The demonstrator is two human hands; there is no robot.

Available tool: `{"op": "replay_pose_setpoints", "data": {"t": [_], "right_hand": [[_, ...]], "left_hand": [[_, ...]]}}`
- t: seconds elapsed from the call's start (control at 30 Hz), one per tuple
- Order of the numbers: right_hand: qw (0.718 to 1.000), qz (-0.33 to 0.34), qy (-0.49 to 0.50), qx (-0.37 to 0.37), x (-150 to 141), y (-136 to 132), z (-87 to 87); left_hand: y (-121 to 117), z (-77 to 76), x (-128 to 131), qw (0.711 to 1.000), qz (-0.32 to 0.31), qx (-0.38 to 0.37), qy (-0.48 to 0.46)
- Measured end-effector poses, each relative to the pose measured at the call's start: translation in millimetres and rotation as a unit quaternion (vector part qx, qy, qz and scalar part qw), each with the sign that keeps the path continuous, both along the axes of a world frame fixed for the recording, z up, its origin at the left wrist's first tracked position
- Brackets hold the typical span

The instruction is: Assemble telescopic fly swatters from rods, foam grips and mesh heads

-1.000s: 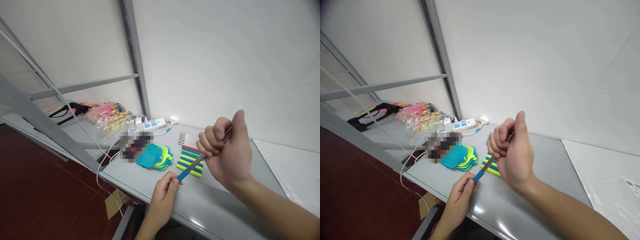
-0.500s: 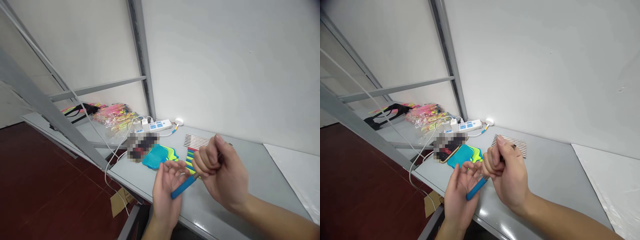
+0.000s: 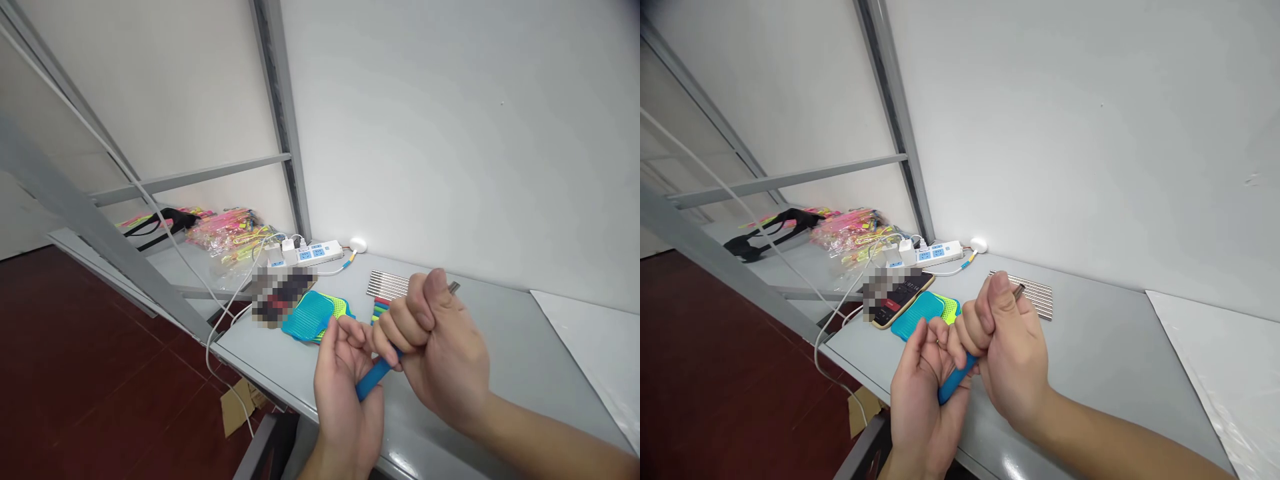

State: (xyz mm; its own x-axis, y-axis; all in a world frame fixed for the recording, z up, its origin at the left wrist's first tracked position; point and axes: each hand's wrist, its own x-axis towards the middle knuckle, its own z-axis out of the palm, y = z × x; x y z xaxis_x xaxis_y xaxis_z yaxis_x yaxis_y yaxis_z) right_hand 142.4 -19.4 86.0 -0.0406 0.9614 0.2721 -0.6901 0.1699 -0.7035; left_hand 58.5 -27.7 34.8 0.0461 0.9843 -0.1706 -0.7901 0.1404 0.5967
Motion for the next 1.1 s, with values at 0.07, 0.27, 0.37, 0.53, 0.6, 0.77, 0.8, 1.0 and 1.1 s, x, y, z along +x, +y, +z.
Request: {"op": "replay_pose_setpoints", "data": {"t": [0.07,0.27,0.37,0.53,0.6,0.77,0.8,1.0,1.1], "right_hand": [[1.0,0.001,-0.003,0.005,-1.1,-0.7,0.1],[0.998,0.016,-0.055,-0.019,-3.2,-2.1,-8.0],[0.994,0.023,-0.101,-0.042,-6.0,1.9,-19.7],[0.968,0.102,-0.228,-0.014,-11.9,9.2,-39.5],[0.925,0.121,-0.359,0.021,-14.7,14.2,-45.4],[0.654,0.01,-0.717,0.24,-33.4,39.0,-69.2],[0.592,-0.009,-0.756,0.28,-38.8,44.6,-76.6],[0.402,-0.069,-0.834,0.372,-53.9,62.4,-110.2],[0.369,-0.097,-0.837,0.392,-46.0,59.8,-112.3]], "left_hand": [[0.8,0.0,-0.1,1.0,-0.001,0.011,0.004],[-4.3,-19.9,-1.2,0.993,-0.056,0.006,0.105],[-13.5,-33.0,-13.6,0.971,-0.128,0.062,0.192],[-27.2,-45.0,-52.3,0.935,-0.202,0.121,0.265],[-27.8,-47.9,-69.0,0.946,-0.141,0.102,0.275],[-17.4,-56.2,-102.2,0.931,0.133,0.073,0.332],[-14.7,-57.9,-106.5,0.929,0.161,0.069,0.325],[-6.3,-65.8,-117.1,0.933,0.196,0.051,0.297],[-4.7,-68.6,-117.8,0.936,0.186,0.049,0.296]]}}
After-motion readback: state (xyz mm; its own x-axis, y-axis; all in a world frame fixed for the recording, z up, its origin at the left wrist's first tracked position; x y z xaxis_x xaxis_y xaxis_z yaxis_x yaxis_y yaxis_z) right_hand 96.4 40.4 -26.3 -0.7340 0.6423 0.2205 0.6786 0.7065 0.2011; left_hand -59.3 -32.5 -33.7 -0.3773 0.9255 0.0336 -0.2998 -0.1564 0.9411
